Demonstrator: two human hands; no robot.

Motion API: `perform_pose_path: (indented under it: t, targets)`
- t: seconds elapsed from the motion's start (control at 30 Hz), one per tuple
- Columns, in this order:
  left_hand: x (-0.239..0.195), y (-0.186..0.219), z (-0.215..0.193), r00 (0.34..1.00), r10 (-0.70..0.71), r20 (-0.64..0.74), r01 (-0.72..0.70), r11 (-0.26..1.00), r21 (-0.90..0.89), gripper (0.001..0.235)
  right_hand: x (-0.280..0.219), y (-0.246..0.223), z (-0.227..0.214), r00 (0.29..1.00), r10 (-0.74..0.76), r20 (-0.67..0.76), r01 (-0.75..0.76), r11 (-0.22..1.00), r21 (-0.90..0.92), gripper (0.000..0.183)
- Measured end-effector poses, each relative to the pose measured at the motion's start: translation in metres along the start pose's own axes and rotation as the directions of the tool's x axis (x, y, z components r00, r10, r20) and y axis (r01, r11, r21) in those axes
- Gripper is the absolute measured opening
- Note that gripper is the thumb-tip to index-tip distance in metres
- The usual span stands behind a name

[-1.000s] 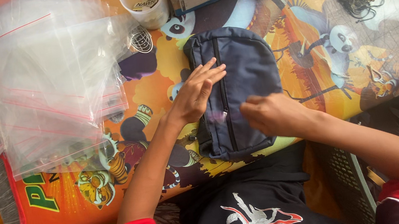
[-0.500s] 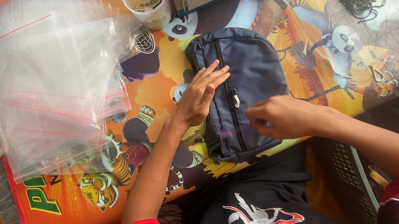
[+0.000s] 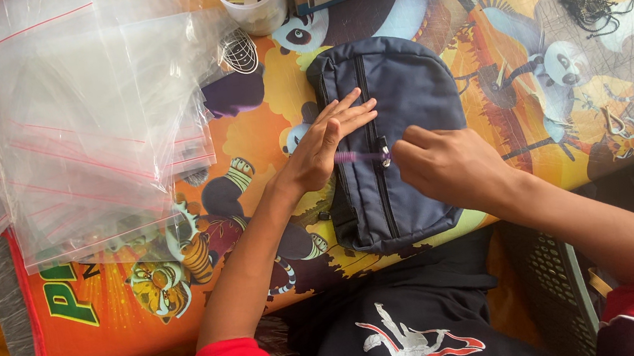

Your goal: The person cleans a small blue bag with a purple brush, attaches a bear-shaped keychain to the zipper, and then places the bag into a clear plastic ziplock bag. The person smooths the bag inside the plastic and seals it.

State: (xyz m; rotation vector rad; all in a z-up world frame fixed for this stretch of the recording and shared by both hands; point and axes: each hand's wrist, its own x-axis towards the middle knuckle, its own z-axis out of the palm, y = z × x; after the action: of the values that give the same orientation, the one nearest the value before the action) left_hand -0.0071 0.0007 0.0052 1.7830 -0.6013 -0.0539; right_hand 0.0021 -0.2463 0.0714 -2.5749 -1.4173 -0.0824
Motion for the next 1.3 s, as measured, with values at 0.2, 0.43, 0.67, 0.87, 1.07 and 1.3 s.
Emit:
perform_pose_path:
  t: [0.2, 0.43, 0.67, 0.87, 1.07, 1.3]
  targets:
    - [0.001, 0.003, -0.002, 1.0, -0.031, 0.005, 0.032, 0.995, -0.095, 0.078, 0.002, 0.002, 0.004, 1.0, -0.027, -0.016, 0.025, 0.996, -0.09, 0.008]
    - [0.001, -0.027, 0.012, 0.996, 0.077, -0.041, -0.061, 0.953, 0.296, 0.034, -0.021, 0.04, 0.0, 0.971, 0.214, 0.108, -0.226, 0.967, 0.121, 0.016]
    - [-0.003, -0.028, 0.02, 0.988, 0.147, -0.049, -0.105, 0.868, 0.485, 0.038, -0.032, 0.12, 0.024, 0.918, 0.349, -0.187, -0.39, 0.882, -0.264, 0.018]
    - [-0.002, -0.021, 0.021, 0.988, 0.14, -0.062, -0.092, 0.865, 0.494, 0.038, 0.005, 0.097, 0.015, 0.94, 0.325, -0.104, -0.327, 0.945, -0.001, 0.012]
    - [0.0, -0.025, 0.019, 0.987, 0.15, -0.06, -0.1, 0.858, 0.505, 0.038, 0.025, 0.106, 0.028, 0.913, 0.407, -0.009, -0.402, 0.905, 0.138, 0.018]
    - [-0.004, 0.001, 0.011, 0.988, 0.054, -0.145, -0.018, 0.97, 0.244, 0.033, 0.049, 0.082, 0.005, 0.847, 0.52, -0.108, -0.513, 0.854, 0.092, 0.018]
